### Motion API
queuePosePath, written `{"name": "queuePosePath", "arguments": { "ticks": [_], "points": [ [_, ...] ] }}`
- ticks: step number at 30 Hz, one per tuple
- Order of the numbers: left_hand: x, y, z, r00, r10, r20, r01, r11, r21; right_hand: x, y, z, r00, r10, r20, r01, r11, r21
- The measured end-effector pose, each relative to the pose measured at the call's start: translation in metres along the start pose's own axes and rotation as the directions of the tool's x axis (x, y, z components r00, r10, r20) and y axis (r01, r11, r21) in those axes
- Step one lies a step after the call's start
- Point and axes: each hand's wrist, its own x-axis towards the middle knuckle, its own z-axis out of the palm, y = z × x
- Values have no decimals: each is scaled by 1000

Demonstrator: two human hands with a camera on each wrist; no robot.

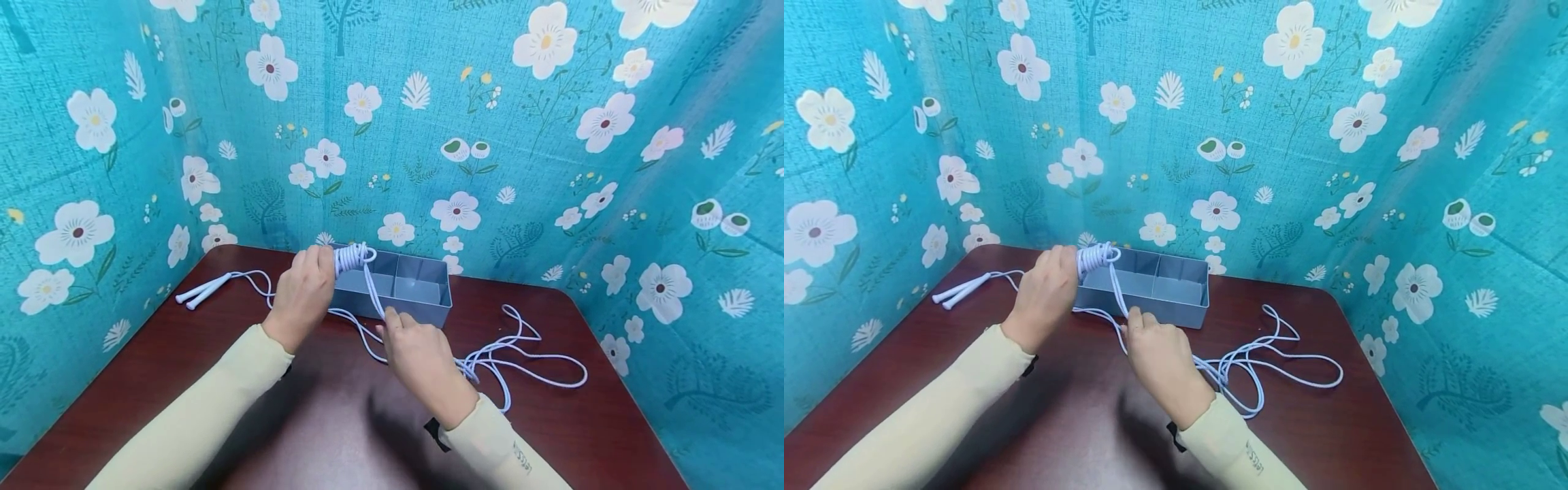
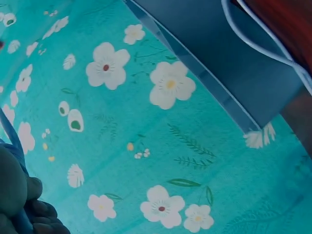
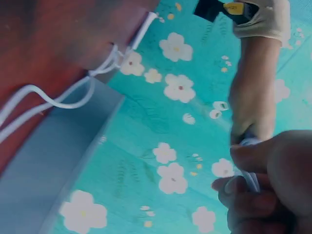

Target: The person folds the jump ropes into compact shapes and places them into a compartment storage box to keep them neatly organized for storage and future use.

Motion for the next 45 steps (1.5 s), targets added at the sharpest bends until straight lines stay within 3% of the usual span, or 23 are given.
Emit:
{"name": "queuePosePath", "arguments": {
  "ticks": [6, 15, 22, 27, 33, 39, 45],
  "points": [
    [3, 9, 5, 1000, 17, 19, -18, 999, 42, 7, -1, -12, 976, -213, -53, 210, 976, -56],
    [-11, 16, 20, 987, 77, 143, -97, 986, 134, 9, 8, -39, 951, -310, -3, 309, 947, -89],
    [-14, 16, 20, 969, 200, 148, -217, 970, 110, 19, 21, -54, 911, -411, 13, 409, 900, -149],
    [-15, 16, 18, 943, 291, 163, -306, 949, 77, 29, 30, -62, 871, -492, -17, 481, 858, -180],
    [-16, 14, 16, 899, 401, 175, -402, 915, -36, 37, 40, -70, 842, -538, -34, 528, 836, -148],
    [-13, 13, 14, 855, 481, 194, -474, 876, -82, 45, 46, -67, 846, -530, -60, 524, 846, -99],
    [-12, 15, 8, 817, 550, 174, -539, 835, -112, 49, 55, -60, 870, -490, -55, 491, 871, 9]
  ]
}}
